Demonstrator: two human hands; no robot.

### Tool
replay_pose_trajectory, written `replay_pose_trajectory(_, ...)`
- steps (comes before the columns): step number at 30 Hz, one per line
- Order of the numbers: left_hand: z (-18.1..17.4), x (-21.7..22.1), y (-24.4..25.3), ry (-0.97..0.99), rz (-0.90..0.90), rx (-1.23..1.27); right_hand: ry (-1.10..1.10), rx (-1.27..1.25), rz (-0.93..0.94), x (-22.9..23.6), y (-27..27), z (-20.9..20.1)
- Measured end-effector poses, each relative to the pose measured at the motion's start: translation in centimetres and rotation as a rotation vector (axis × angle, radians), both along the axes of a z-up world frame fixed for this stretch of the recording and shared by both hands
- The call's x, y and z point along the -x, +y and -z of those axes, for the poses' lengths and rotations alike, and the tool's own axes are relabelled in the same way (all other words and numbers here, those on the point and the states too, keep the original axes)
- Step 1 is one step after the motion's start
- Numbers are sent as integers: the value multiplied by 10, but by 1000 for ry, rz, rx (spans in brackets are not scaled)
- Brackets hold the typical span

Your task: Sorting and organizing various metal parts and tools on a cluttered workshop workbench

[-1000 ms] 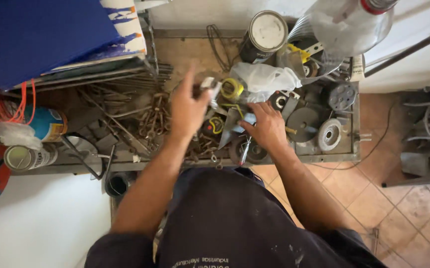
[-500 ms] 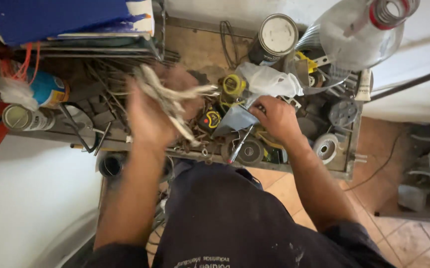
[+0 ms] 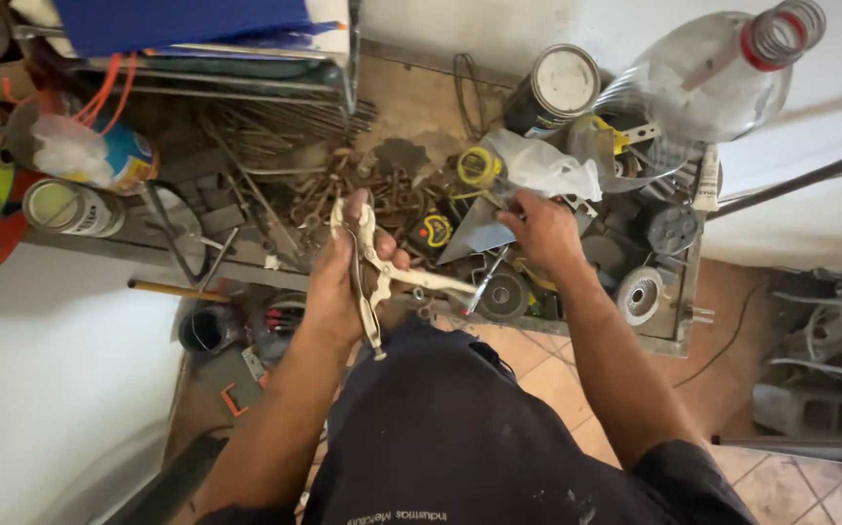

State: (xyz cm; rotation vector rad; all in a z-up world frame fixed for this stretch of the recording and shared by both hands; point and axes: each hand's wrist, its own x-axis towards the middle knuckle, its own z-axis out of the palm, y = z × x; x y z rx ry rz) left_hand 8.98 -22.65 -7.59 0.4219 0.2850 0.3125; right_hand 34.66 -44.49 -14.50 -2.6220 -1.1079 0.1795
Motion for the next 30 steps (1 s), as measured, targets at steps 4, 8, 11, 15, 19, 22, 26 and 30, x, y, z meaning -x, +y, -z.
replay_pose_trajectory(4,0,19,7,-160,30,52,162,161,98,16,2,-59)
replay_pose_trajectory(8,14,29,15,-167,152,-31,250,13,91,35,-10,-134)
replay_pose_trajectory(11,4,39,20,-199,407,-135,288,-69,81,41,-41,-141)
replay_pose_trajectory(15,-2,61,6,-440,887,12,443,-165,212,67,-64,-148)
replay_pose_trajectory(19,-44,54,-32,-449,791,16,594,-480,305,53,-93,-108)
replay_pose_trajectory(22,-41,47,-69,-307,867,144,488,-477,205,21,-112,-94)
replay_pose_trajectory(26,34,24,-86,62,362,-102,680,-620,8,0,-108,-97)
replay_pose_trajectory(30,0,-7,-68,77,158,-293,715,-410,-264,42,-30,-167)
